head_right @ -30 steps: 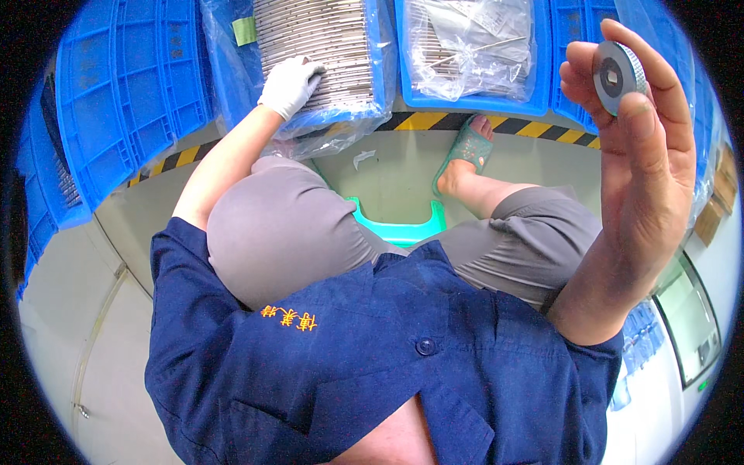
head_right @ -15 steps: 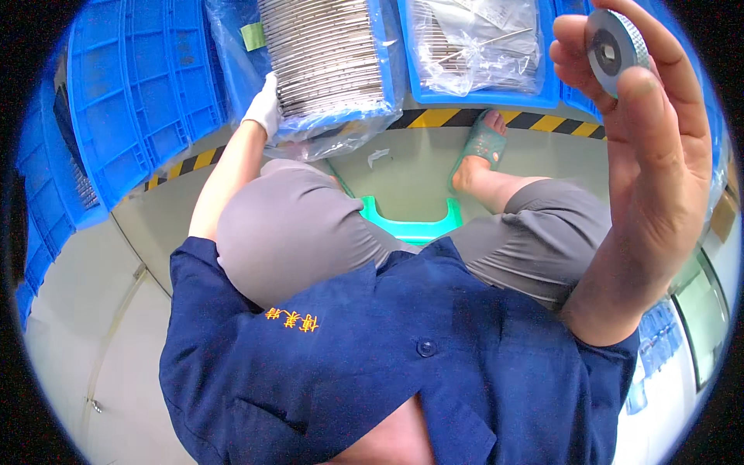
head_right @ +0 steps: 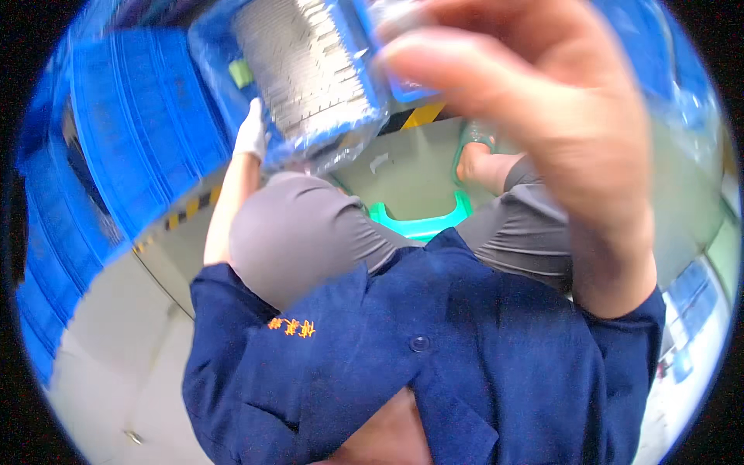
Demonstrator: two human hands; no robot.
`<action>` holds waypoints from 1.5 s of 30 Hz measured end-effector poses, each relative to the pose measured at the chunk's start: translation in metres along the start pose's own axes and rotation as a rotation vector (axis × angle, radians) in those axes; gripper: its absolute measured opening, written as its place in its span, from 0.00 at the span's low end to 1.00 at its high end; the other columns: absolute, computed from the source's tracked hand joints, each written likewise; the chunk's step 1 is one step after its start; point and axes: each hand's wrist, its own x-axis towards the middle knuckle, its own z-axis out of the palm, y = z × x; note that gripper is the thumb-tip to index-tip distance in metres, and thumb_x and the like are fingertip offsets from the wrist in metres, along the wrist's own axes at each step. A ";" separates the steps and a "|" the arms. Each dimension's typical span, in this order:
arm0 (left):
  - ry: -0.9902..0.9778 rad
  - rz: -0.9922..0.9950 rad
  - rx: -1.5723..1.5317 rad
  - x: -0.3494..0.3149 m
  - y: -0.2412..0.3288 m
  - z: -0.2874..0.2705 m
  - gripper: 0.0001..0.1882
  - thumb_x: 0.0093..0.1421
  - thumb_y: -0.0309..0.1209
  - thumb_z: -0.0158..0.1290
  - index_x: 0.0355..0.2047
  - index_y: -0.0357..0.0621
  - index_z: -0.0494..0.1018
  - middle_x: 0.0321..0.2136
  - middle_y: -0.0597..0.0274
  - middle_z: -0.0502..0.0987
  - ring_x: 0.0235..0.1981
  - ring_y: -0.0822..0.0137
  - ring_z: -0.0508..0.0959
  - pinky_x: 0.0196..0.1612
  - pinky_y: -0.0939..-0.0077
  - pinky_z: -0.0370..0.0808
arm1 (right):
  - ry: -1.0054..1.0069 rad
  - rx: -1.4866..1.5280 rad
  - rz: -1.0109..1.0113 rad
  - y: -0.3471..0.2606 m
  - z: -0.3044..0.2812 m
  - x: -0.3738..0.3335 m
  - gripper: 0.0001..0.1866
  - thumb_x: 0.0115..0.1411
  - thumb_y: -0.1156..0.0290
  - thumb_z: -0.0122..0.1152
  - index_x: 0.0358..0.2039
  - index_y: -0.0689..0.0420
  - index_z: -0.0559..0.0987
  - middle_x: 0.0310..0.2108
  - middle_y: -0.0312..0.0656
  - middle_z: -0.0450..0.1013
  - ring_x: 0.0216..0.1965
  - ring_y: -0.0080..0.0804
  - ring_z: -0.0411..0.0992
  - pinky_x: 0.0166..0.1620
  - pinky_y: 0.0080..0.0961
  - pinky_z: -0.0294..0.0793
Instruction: The recorder is sorting and inspecting metal rods and small circular metal components in a warehouse setting.
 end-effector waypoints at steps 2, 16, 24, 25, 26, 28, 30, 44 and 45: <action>-0.064 0.300 0.313 0.014 0.004 -0.040 0.28 0.60 0.47 0.36 0.55 0.40 0.56 0.51 0.61 0.63 0.49 0.66 0.64 0.50 0.79 0.58 | -0.076 0.085 -0.029 0.000 0.013 -0.009 0.18 0.46 0.78 0.58 0.41 0.60 0.71 0.32 0.37 0.70 0.36 0.23 0.68 0.38 0.20 0.69; -0.299 1.541 0.991 -0.217 0.234 0.280 0.25 0.47 0.37 0.53 0.46 0.40 0.66 0.42 0.51 0.70 0.43 0.61 0.71 0.46 0.75 0.66 | 0.250 -0.012 -0.658 0.024 -0.032 -0.065 0.14 0.45 0.69 0.62 0.33 0.57 0.73 0.28 0.40 0.70 0.31 0.32 0.70 0.36 0.24 0.68; -0.214 1.603 1.601 -0.181 0.270 0.456 0.29 0.47 0.45 0.45 0.48 0.45 0.64 0.45 0.48 0.67 0.46 0.53 0.68 0.50 0.68 0.63 | 0.428 0.099 -0.648 0.042 -0.109 -0.094 0.16 0.45 0.69 0.62 0.35 0.59 0.73 0.30 0.42 0.71 0.32 0.36 0.70 0.36 0.27 0.68; -0.151 1.557 1.675 -0.169 0.273 0.475 0.29 0.47 0.45 0.44 0.49 0.45 0.63 0.45 0.49 0.68 0.47 0.53 0.68 0.50 0.68 0.64 | 0.457 0.113 -0.635 0.043 -0.119 -0.098 0.16 0.45 0.69 0.62 0.35 0.58 0.73 0.29 0.42 0.71 0.31 0.37 0.70 0.36 0.26 0.68; -0.110 1.530 1.718 -0.155 0.277 0.492 0.29 0.47 0.45 0.44 0.49 0.45 0.64 0.45 0.49 0.68 0.47 0.54 0.68 0.50 0.68 0.64 | 0.462 0.126 -0.640 0.047 -0.127 -0.101 0.16 0.45 0.69 0.62 0.35 0.58 0.73 0.29 0.42 0.71 0.31 0.37 0.70 0.36 0.26 0.68; -0.066 1.479 1.770 -0.125 0.282 0.518 0.29 0.47 0.45 0.44 0.49 0.43 0.63 0.45 0.46 0.68 0.47 0.53 0.68 0.49 0.68 0.64 | 0.492 0.157 -0.566 0.055 -0.142 -0.105 0.13 0.47 0.68 0.60 0.34 0.57 0.72 0.28 0.43 0.70 0.31 0.39 0.69 0.37 0.29 0.68; 0.004 1.333 1.861 -0.104 0.286 0.539 0.29 0.48 0.44 0.45 0.48 0.39 0.63 0.44 0.44 0.68 0.46 0.52 0.69 0.49 0.67 0.65 | 0.506 0.210 -0.541 0.061 -0.152 -0.107 0.13 0.47 0.67 0.59 0.34 0.57 0.72 0.28 0.43 0.70 0.31 0.38 0.70 0.36 0.28 0.68; 0.132 1.188 1.832 -0.071 0.290 0.567 0.29 0.38 0.43 0.52 0.37 0.34 0.72 0.38 0.42 0.72 0.42 0.53 0.72 0.45 0.70 0.68 | 0.437 0.449 -0.331 0.078 -0.187 -0.107 0.16 0.47 0.68 0.61 0.37 0.59 0.73 0.30 0.41 0.70 0.31 0.28 0.70 0.36 0.22 0.68; 0.112 1.176 1.861 -0.074 0.289 0.568 0.28 0.38 0.43 0.52 0.37 0.36 0.72 0.38 0.43 0.72 0.41 0.53 0.72 0.45 0.69 0.68 | 0.416 0.473 -0.325 0.077 -0.186 -0.107 0.16 0.48 0.68 0.61 0.37 0.59 0.73 0.30 0.41 0.70 0.31 0.27 0.70 0.37 0.21 0.68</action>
